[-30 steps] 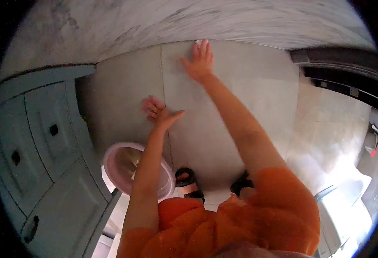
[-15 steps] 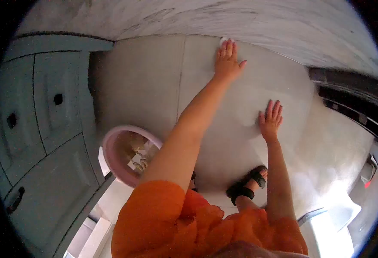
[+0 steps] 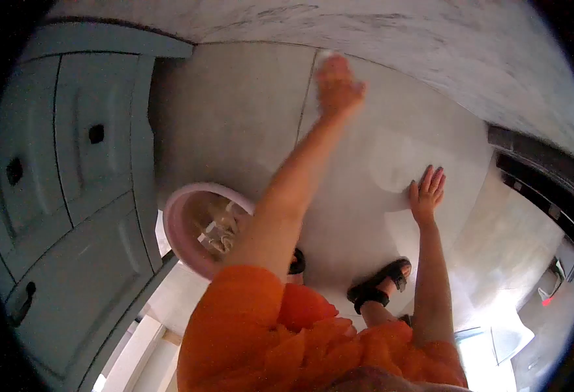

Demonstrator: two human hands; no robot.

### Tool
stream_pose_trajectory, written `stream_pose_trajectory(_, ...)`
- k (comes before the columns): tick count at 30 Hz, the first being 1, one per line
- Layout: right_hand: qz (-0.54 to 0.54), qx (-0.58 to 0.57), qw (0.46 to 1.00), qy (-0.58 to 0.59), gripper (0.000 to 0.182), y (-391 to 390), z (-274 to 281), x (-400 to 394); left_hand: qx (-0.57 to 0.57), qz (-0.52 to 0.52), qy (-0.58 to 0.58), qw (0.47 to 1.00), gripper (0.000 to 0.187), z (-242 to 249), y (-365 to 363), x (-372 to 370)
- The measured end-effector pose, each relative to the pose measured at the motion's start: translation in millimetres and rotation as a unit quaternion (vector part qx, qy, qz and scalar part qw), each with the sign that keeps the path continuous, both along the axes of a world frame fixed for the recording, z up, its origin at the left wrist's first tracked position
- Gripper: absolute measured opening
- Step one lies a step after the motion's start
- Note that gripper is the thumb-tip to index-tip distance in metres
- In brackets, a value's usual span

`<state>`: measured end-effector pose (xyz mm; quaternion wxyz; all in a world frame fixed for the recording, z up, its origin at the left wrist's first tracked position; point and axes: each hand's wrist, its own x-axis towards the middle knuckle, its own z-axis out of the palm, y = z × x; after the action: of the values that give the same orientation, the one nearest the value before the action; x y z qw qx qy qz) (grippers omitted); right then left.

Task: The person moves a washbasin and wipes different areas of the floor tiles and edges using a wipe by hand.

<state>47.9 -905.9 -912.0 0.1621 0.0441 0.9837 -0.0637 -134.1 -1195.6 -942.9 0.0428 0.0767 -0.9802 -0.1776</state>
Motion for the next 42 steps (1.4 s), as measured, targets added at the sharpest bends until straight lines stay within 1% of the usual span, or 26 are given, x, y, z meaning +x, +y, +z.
stream_pose_trajectory(2, -0.002, 0.002, 1.000, -0.021, 0.066, 0.7, 0.7, -1.6, 0.093, -0.147, 0.062, 0.983, 0.060, 1.2, 19.5, 9.1)
stream_pose_trajectory(3, -0.002, 0.005, 1.000, -0.019, 0.066, 2.5, 0.0, -4.4, 0.057, -0.192, 0.051, 0.978, 0.058, 6.5, 4.7, 4.3)
stream_pose_trajectory(5, 0.000, 0.003, 1.000, -0.022, 0.066, 4.6, -1.9, -1.9, -0.020, -0.279, 0.015, 0.960, 0.053, 22.8, -58.7, -2.2)
stream_pose_trajectory(7, 0.063, 0.001, 0.996, 0.067, 0.066, 19.7, -27.6, 7.5, -0.083, -0.224, 0.016, 0.971, 0.050, 18.6, -137.6, 1.3)
stream_pose_trajectory(8, 0.091, 0.000, 0.990, 0.110, 0.066, 22.9, -36.1, 11.0, -0.120, -0.186, -0.006, 0.975, 0.050, 10.6, -178.1, 3.4)
stream_pose_trajectory(9, 0.027, 0.019, 0.999, 0.006, 0.065, 10.9, -17.0, 5.3, -0.154, -0.151, -0.026, 0.976, 0.050, 3.0, -214.9, 3.8)
stream_pose_trajectory(10, 0.025, 0.017, 1.000, 0.002, 0.065, 12.8, -17.6, 3.3, -0.102, -0.044, -0.074, 0.991, 0.051, 11.3, -243.2, 0.3)
stream_pose_trajectory(11, 0.024, 0.017, 1.000, -0.001, 0.066, 17.1, -19.9, 2.6, -0.046, 0.064, -0.119, 0.990, 0.052, 18.8, -265.2, -2.3)
stream_pose_trajectory(14, 0.023, 0.014, 1.000, -0.002, 0.066, 20.0, -13.5, -3.0, -0.078, 0.105, -0.024, 0.991, 0.056, -9.8, -305.6, -7.2)
stream_pose_trajectory(17, 0.032, -0.008, 0.999, 0.008, 0.066, 21.4, -17.8, 0.2, -0.093, 0.129, -0.140, 0.977, 0.059, 21.5, -217.0, -25.8)
stream_pose_trajectory(19, 0.059, -0.011, 0.998, 0.030, 0.066, 25.3, -13.6, -0.2, -0.070, 0.042, -0.084, 0.993, 0.060, 25.9, -218.4, -8.4)
stream_pose_trajectory(20, 0.054, -0.010, 0.998, 0.018, 0.066, 29.4, -9.7, 4.1, -0.057, -0.002, -0.060, 0.997, 0.061, 26.6, -217.9, 1.4)
stream_pose_trajectory(21, 0.045, -0.012, 0.999, 0.011, 0.066, 27.4, -7.2, 3.4, -0.068, -0.030, -0.052, 0.996, 0.062, 19.4, -240.1, 2.7)
stream_pose_trajectory(22, 0.036, -0.018, 0.999, 0.008, 0.066, 23.3, -10.0, -0.7, -0.085, -0.025, -0.058, 0.994, 0.062, 8.7, -272.0, 1.3)
stream_pose_trajectory(24, 0.046, -0.023, 0.998, 0.034, 0.066, 23.4, -13.0, 2.4, -0.095, 0.037, -0.084, 0.991, 0.063, -10.1, -330.4, -1.9)
stream_pose_trajectory(25, 0.051, -0.024, 0.997, 0.046, 0.066, 25.4, -13.8, 3.2, -0.089, 0.059, -0.075, 0.991, 0.063, -3.8, -336.0, -5.8)
stream_pose_trajectory(26, 0.050, -0.018, 0.998, 0.037, 0.066, 28.2, -10.0, 8.7, -0.061, 0.061, -0.048, 0.995, 0.063, 0.9, -337.1, -0.9)
stream_pose_trajectory(29, 0.061, -0.017, 0.997, 0.040, 0.066, 20.1, -10.4, -0.1, -0.149, 0.129, -0.006, 0.980, 0.060, -8.1, -313.3, -20.0)
stream_pose_trajectory(31, 0.085, -0.014, 0.995, 0.045, 0.066, 23.0, -4.3, -1.6, -0.196, 0.130, -0.046, 0.971, 0.061, -14.7, -318.4, -35.8)
stream_pose_trajectory(33, 0.073, -0.007, 0.997, 0.027, 0.066, 28.0, -3.9, 5.0, -0.159, 0.149, -0.109, 0.970, 0.061, -11.8, -312.7, -41.6)
stream_pose_trajectory(35, 0.066, 0.002, 0.997, 0.028, 0.066, 27.2, -6.7, -1.7, -0.045, 0.193, -0.174, 0.964, 0.060, 26.2, -291.3, -43.0)
stream_pose_trajectory(36, 0.066, 0.012, 0.997, 0.027, 0.065, 27.2, -5.5, 0.1, -0.080, 0.146, -0.138, 0.976, 0.060, 27.8, -281.5, -26.4)
stream_pose_trajectory(38, 0.064, 0.014, 0.997, 0.031, 0.065, 21.6, -13.8, -3.6, -0.152, 0.048, -0.064, 0.985, 0.061, 9.2, -272.3, 8.9)
stream_pose_trajectory(42, 0.051, -0.004, 0.999, 0.012, 0.066, 18.0, -5.8, -0.1, -0.235, 0.031, -0.131, 0.963, 0.064, -12.5, -321.5, -10.1)
